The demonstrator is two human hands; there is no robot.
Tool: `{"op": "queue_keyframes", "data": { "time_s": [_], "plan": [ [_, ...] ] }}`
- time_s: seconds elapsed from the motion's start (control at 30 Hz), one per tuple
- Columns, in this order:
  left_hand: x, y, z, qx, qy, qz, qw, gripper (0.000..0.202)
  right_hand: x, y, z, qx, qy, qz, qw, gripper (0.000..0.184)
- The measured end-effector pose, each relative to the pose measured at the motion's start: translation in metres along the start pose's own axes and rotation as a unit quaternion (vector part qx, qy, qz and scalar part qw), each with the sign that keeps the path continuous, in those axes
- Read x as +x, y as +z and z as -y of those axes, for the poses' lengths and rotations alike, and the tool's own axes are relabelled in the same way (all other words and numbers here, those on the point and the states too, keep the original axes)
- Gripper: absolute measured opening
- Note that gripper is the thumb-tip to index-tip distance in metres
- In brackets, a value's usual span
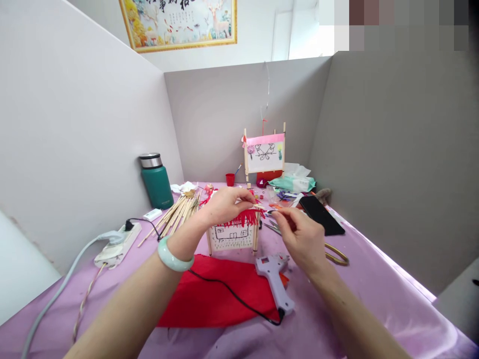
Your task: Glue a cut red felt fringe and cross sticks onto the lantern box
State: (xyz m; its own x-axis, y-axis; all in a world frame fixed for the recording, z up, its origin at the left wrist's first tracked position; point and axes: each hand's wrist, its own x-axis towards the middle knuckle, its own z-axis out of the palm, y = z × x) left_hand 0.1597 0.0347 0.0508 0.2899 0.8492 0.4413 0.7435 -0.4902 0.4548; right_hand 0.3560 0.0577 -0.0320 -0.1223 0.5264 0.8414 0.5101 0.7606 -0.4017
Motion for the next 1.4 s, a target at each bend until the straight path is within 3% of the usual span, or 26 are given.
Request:
{"op": "queue_keyframes", "data": {
  "time_s": [0.1,0.17,0.3,0.43,0.5,0.7,0.8,0.9,1.0,1.1,1.2,1.27,1.4],
  "plan": [
    [-0.001,-0.003,0.001,-0.084,0.002,-0.072,0.994,0.012,-0.003,-0.017,-0.021,-0.054,0.039,0.017,0.998,0.026],
    [-0.004,-0.007,-0.005,-0.137,0.013,-0.137,0.981,0.015,-0.008,-0.030,-0.039,-0.117,0.054,0.064,0.990,0.028],
    [-0.025,-0.023,-0.037,-0.186,0.049,-0.249,0.949,0.015,-0.026,-0.050,-0.078,-0.231,0.024,0.178,0.956,0.026],
    [-0.054,-0.022,-0.071,-0.177,0.049,-0.286,0.941,0.009,-0.049,-0.057,-0.097,-0.252,0.020,0.267,0.930,0.032],
    [-0.063,-0.007,-0.077,-0.196,0.015,-0.269,0.943,0.007,-0.055,-0.055,-0.095,-0.247,0.044,0.292,0.923,0.033],
    [-0.062,0.063,-0.053,-0.232,-0.133,-0.073,0.961,0.011,-0.048,-0.047,-0.078,-0.219,0.161,0.337,0.901,0.023],
    [-0.058,0.082,-0.038,-0.244,-0.188,-0.055,0.950,0.010,-0.044,-0.053,-0.082,-0.159,0.243,0.327,0.900,0.032],
    [-0.057,0.087,-0.030,-0.304,-0.202,-0.060,0.929,0.010,-0.045,-0.066,-0.088,-0.011,0.340,0.282,0.897,0.046],
    [-0.056,0.084,-0.030,-0.344,-0.199,-0.071,0.915,0.010,-0.049,-0.078,-0.083,0.204,0.397,0.186,0.875,0.053],
    [-0.055,0.080,-0.035,-0.370,-0.187,-0.082,0.906,0.011,-0.061,-0.081,-0.066,0.423,0.362,0.138,0.819,0.062],
    [-0.054,0.077,-0.041,-0.376,-0.172,-0.099,0.905,0.011,-0.076,-0.077,-0.044,0.535,0.297,0.200,0.765,0.068],
    [-0.055,0.074,-0.045,-0.380,-0.167,-0.114,0.903,0.011,-0.082,-0.077,-0.033,0.515,0.280,0.228,0.777,0.066],
    [-0.057,0.067,-0.051,-0.386,-0.169,-0.151,0.894,0.011,-0.082,-0.084,-0.020,0.377,0.267,0.242,0.853,0.067]
  ]
}}
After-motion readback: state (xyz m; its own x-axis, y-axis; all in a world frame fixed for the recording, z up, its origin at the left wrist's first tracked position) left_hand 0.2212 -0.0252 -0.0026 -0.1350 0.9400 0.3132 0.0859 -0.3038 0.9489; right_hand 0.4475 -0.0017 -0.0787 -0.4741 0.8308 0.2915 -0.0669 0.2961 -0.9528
